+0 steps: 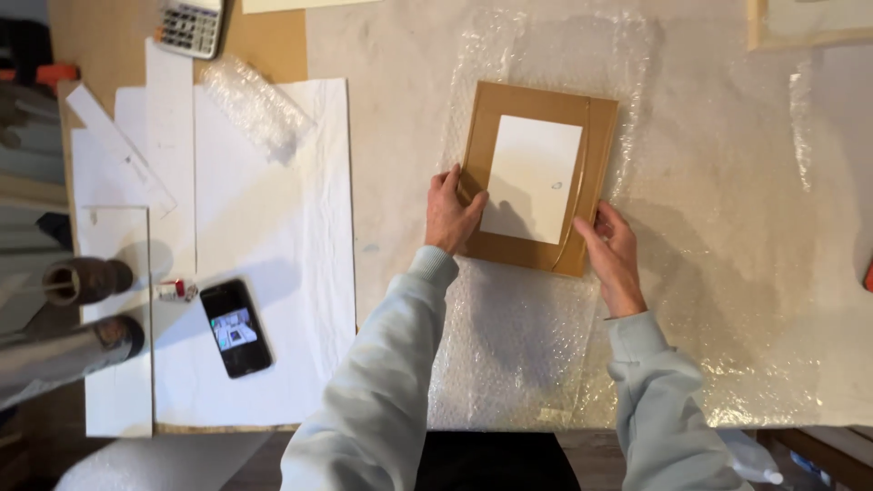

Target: Wrapping a picture frame in bubble wrap for protection.

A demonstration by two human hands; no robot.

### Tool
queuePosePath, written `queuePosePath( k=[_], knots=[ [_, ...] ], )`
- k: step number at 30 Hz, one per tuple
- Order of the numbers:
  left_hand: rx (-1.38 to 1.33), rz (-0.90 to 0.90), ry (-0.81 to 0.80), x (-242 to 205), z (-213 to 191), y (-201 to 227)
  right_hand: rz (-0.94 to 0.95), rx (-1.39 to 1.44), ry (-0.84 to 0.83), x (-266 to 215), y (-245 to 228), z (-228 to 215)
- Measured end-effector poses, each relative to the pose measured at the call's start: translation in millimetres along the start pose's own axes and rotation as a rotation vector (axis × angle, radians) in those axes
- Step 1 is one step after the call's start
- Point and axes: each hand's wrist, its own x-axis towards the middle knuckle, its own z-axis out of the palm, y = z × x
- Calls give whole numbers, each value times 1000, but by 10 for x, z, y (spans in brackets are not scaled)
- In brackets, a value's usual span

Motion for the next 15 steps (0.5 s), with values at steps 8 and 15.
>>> queuePosePath(
  k=[8, 15],
  knots=[
    [-15, -29, -23, -53, -71, 59, 82, -54, 41, -11, 58, 23],
    [-32, 344, 166, -43, -411, 11, -179, -90, 45, 465, 28, -491]
  ],
)
